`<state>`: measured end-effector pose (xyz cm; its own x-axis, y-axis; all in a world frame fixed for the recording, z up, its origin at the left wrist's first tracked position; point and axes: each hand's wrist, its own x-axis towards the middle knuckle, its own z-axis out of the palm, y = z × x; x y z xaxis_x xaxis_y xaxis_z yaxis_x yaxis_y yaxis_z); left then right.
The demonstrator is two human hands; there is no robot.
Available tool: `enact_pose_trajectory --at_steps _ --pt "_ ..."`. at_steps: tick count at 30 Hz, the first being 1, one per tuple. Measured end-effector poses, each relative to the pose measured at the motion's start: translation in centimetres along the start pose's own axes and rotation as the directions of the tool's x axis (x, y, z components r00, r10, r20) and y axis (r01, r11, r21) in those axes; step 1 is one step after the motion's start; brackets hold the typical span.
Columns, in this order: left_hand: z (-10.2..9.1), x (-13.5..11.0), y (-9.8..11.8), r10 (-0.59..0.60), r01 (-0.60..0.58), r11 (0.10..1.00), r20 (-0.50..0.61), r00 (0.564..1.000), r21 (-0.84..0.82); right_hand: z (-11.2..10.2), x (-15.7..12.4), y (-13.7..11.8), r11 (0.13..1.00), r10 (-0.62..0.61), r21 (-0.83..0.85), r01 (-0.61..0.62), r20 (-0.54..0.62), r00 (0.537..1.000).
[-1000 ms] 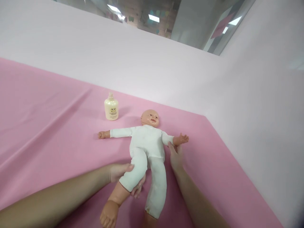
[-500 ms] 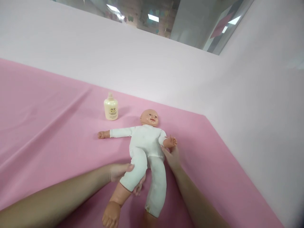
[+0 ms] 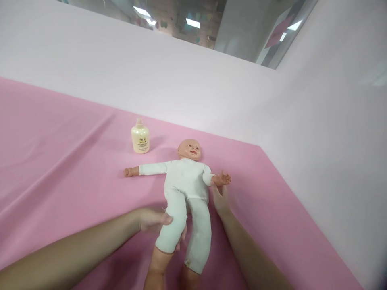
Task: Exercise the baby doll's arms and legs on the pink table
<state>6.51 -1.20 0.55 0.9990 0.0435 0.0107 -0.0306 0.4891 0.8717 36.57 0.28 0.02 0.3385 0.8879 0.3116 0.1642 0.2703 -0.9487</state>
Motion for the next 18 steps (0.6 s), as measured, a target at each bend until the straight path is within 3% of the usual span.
enact_pose_trajectory --at_steps 7,12,18 --pt "-0.2 -0.2 0.3 -0.036 0.036 0.999 0.048 0.998 0.008 -0.3 -0.3 0.8 0.99 0.139 0.004 -0.139 -0.047 0.989" --pt "-0.8 -0.8 -0.1 -0.062 0.062 0.998 0.045 0.997 -0.005 -0.5 0.1 -0.1 0.993 0.115 0.033 -0.111 -0.131 0.985" --pt "-2.7 -1.8 -1.2 -0.118 0.119 0.993 -0.15 0.982 -0.005 -2.7 1.9 -1.9 0.995 0.092 -0.011 -0.098 -0.249 0.964"
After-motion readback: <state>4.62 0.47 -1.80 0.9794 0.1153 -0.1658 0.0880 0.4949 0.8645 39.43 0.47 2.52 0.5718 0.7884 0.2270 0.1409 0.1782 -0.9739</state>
